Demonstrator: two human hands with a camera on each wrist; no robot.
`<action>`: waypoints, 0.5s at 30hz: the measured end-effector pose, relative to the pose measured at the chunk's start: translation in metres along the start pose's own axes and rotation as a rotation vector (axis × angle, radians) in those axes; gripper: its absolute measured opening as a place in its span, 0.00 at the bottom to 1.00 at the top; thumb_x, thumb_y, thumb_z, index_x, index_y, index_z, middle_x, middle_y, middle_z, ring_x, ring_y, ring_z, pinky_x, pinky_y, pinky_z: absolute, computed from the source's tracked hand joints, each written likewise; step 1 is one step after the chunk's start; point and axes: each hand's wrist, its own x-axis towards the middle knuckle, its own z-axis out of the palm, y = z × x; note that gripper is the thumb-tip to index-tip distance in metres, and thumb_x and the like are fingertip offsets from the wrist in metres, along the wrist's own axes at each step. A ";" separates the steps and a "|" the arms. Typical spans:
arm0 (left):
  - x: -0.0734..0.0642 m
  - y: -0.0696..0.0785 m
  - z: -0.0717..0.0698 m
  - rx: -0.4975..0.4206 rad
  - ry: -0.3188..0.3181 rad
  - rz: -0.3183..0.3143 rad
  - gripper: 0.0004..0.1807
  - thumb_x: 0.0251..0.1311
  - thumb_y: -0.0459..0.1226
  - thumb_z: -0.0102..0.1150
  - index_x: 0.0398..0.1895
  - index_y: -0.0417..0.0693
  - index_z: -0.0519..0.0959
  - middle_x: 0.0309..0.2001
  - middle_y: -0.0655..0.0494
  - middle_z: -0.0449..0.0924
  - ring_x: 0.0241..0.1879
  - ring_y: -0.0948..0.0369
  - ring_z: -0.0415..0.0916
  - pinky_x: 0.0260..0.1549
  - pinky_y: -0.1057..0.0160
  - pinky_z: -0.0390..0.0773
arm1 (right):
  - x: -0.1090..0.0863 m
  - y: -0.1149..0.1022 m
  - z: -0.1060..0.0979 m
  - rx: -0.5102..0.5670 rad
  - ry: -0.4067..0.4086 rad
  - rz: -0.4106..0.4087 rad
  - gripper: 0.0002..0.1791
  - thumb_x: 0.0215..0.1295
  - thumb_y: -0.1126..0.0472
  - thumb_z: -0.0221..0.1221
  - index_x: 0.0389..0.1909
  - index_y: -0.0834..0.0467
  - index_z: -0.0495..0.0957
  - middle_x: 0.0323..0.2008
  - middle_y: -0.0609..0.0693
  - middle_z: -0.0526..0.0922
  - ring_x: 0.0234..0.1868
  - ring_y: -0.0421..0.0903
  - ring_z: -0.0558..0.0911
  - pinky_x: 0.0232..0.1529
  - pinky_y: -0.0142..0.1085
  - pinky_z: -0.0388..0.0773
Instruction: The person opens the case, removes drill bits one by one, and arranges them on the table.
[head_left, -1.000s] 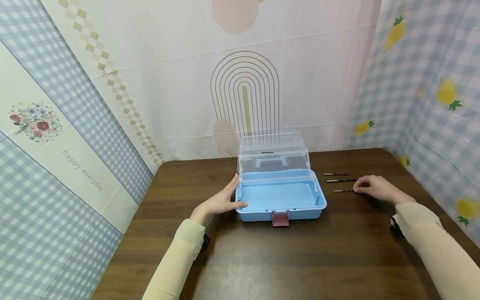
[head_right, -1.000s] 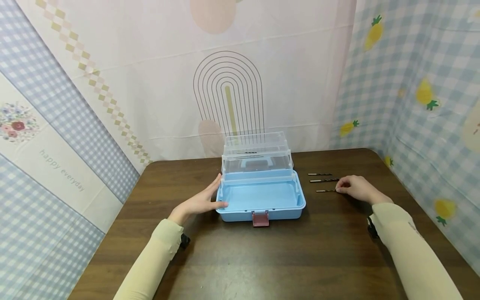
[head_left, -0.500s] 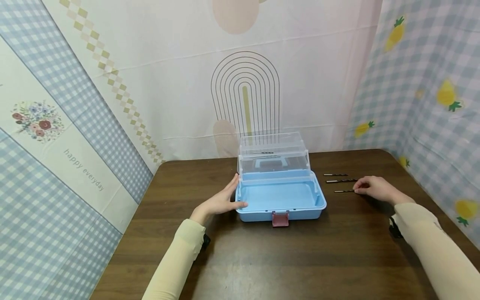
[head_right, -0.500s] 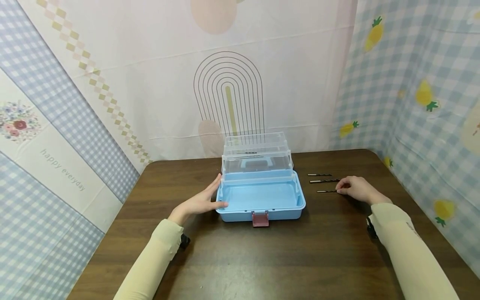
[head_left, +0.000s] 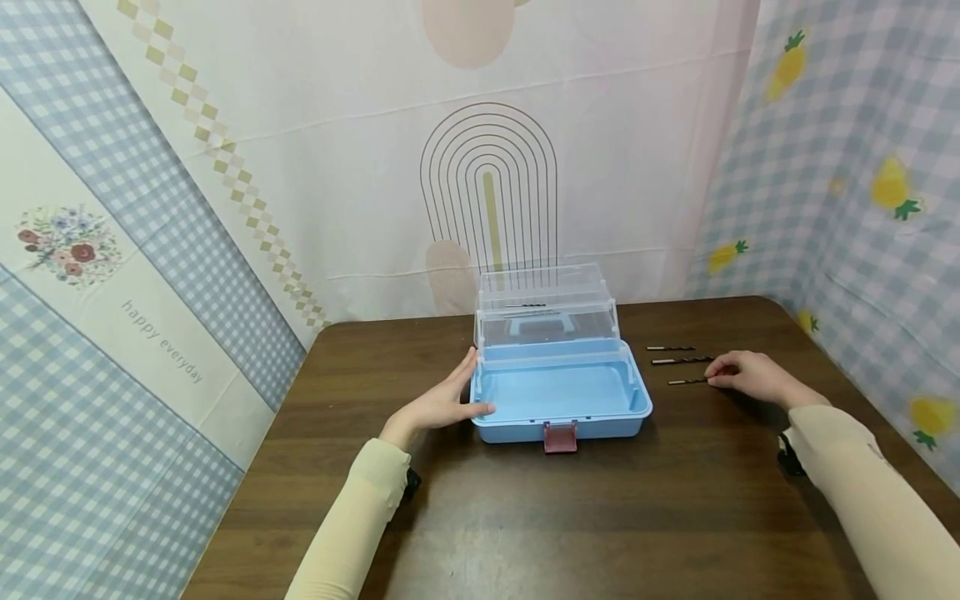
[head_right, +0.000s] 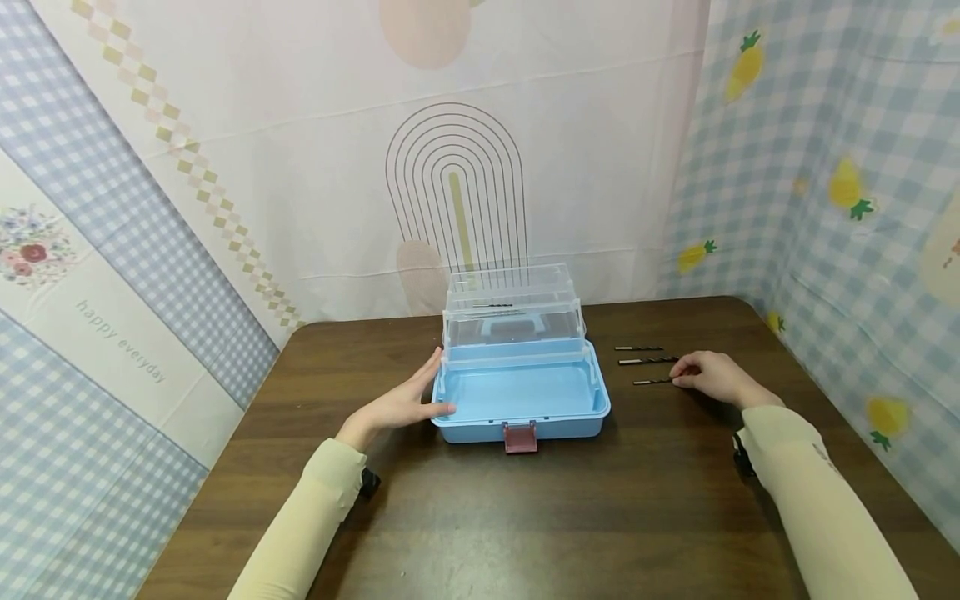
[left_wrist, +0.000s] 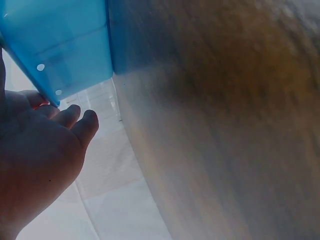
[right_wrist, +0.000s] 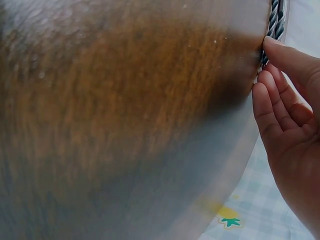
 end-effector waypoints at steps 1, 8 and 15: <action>0.000 0.000 0.000 -0.003 0.000 -0.003 0.56 0.65 0.56 0.63 0.82 0.62 0.33 0.81 0.59 0.23 0.79 0.58 0.32 0.73 0.47 0.47 | 0.001 0.000 0.000 0.002 0.001 -0.001 0.07 0.70 0.59 0.64 0.41 0.59 0.86 0.43 0.58 0.85 0.45 0.59 0.82 0.47 0.58 0.74; -0.001 0.004 -0.002 -0.026 -0.003 -0.006 0.56 0.66 0.54 0.63 0.82 0.61 0.33 0.80 0.64 0.21 0.79 0.57 0.30 0.73 0.45 0.47 | 0.003 0.002 0.001 0.012 0.019 -0.021 0.08 0.70 0.58 0.64 0.41 0.58 0.86 0.44 0.57 0.86 0.46 0.59 0.81 0.47 0.58 0.74; 0.006 -0.002 0.002 -0.033 -0.013 0.001 0.56 0.66 0.49 0.65 0.82 0.57 0.33 0.81 0.56 0.21 0.79 0.55 0.29 0.73 0.43 0.45 | 0.003 0.007 0.004 0.027 0.002 -0.007 0.10 0.70 0.57 0.64 0.43 0.59 0.85 0.42 0.53 0.86 0.42 0.53 0.81 0.44 0.53 0.75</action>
